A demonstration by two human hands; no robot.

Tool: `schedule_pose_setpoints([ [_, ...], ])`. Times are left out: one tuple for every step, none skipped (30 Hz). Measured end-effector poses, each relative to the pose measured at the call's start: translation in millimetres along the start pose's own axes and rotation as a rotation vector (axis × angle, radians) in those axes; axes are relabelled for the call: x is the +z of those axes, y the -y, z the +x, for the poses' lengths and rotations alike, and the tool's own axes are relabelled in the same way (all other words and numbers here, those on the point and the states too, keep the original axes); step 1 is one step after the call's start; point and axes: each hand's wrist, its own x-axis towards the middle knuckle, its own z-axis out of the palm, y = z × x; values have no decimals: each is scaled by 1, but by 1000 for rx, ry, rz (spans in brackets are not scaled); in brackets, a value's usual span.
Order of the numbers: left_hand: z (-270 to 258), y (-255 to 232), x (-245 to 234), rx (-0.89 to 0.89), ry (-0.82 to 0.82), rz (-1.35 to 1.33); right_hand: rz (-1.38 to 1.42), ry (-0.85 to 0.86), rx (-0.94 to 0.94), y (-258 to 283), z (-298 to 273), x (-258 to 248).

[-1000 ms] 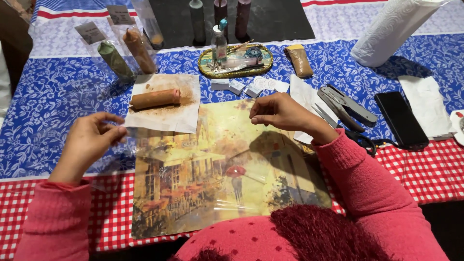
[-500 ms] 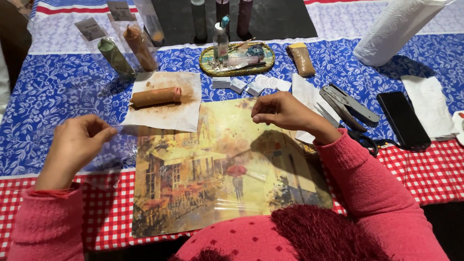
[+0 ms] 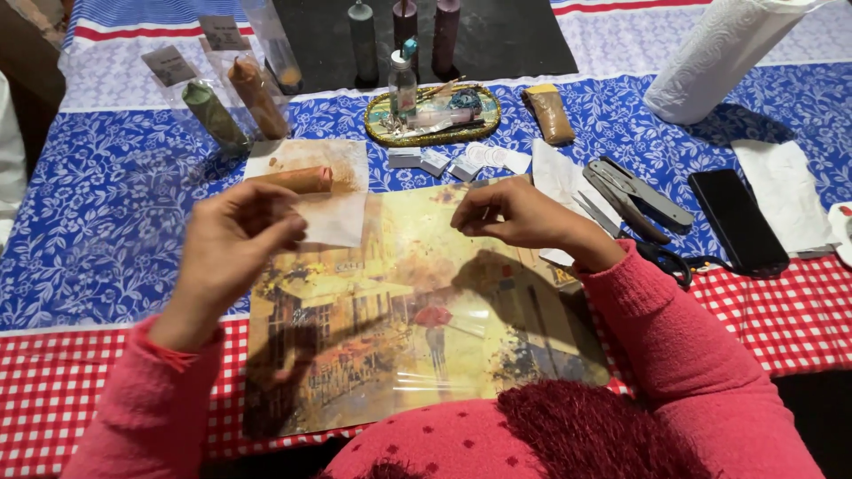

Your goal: Packaging handmade candles into plastic sleeves and cutting excess material.

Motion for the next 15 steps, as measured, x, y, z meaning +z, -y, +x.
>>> schedule_pose_setpoints([
  [1,3,9,25,43,-95,-33,22,-5,2,0,1],
  [2,7,21,25,46,-94,-32,20,-5,3,0,4],
  [3,13,33,19,93,-190,-46,-47,19,4,1,6],
  [4,18,45,12,140,-287,-61,-114,43,5,1,9],
  [4,26,59,13,142,-287,-61,-116,44,1,2,11],
  [5,33,74,15,188,-380,0,-162,42,-2,2,12],
  [5,41,90,16,234,-474,61,-207,39,-6,1,13],
  [6,38,99,17,239,-473,61,-212,41,-4,1,13],
  [6,35,108,29,246,-458,95,-183,30,-3,1,12],
  [6,33,118,38,252,-444,130,-151,21,-1,0,12],
  [7,35,123,37,255,-444,131,-153,23,2,-1,13],
  [9,37,128,100,253,-420,142,-121,-13,7,-1,12],
  [11,38,133,162,251,-395,152,-87,-48,11,-1,12],
  [9,40,137,162,253,-395,153,-89,-47,14,-2,13],
  [7,42,141,148,244,-406,225,-82,-18,18,-3,14],
])
